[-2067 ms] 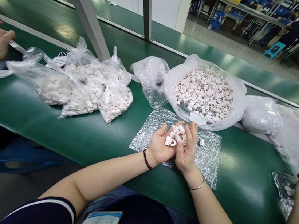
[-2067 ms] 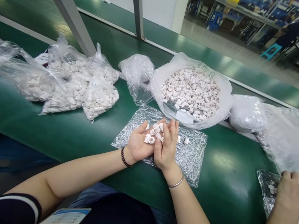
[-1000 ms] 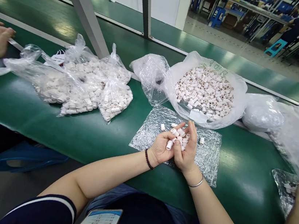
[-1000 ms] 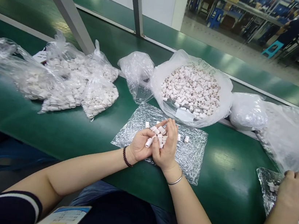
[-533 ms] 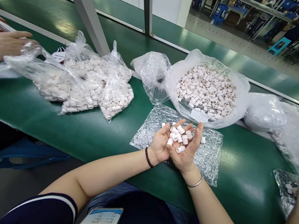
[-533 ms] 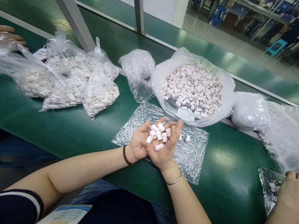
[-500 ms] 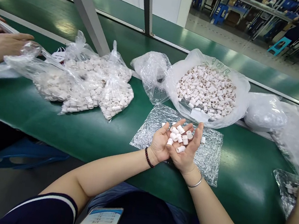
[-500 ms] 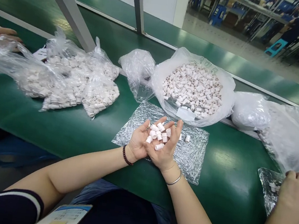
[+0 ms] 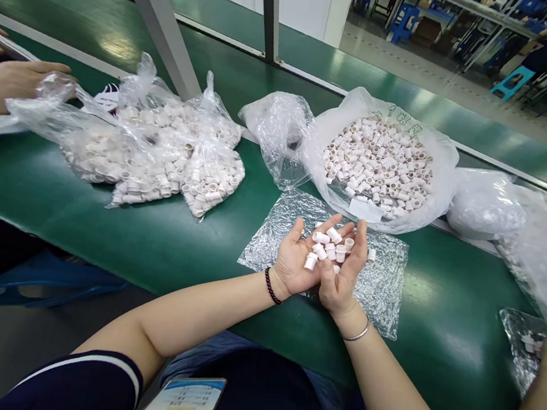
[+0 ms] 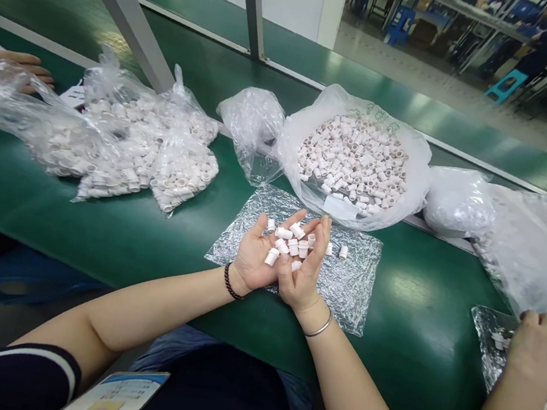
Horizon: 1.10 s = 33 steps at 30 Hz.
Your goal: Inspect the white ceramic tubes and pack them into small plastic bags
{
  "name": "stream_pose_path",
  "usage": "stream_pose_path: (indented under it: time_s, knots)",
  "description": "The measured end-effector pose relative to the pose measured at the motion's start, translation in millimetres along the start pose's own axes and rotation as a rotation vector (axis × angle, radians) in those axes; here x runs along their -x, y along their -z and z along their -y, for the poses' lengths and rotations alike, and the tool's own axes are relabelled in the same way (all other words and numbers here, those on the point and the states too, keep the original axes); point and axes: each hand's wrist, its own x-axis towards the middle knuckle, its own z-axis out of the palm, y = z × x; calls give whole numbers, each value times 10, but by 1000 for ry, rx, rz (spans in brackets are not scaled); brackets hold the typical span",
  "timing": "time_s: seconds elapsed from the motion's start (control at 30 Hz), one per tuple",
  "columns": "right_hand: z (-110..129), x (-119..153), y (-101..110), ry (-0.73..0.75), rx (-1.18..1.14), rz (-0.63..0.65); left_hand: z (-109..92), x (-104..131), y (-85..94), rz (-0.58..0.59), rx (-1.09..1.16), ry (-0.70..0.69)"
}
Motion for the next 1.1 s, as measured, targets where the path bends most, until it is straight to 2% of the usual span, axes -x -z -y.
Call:
stream_pose_path:
  time_s: [0.37, 0.5, 0.63, 0.83, 1.0, 1.1]
  knots:
    - [-59, 3, -144, 37, -76, -182, 20, 10, -28, 4, 22, 27]
    - [-87, 5, -169, 62, -117, -196, 20, 0, -16, -8, 32, 34]
    - [-93, 12, -136, 107, -93, -159, 24, -9, -26, -59, 25, 35]
    - [-32, -66, -35, 182, 112, 21, 23, -8, -76, -183, -44, -61]
    - [-30, -111, -21, 174, 172, 45, -6, -10, -71, -180, -87, -81]
    - [-46, -100, -9, 143, 227, 109, -19, -18, -65, -166, -112, -78]
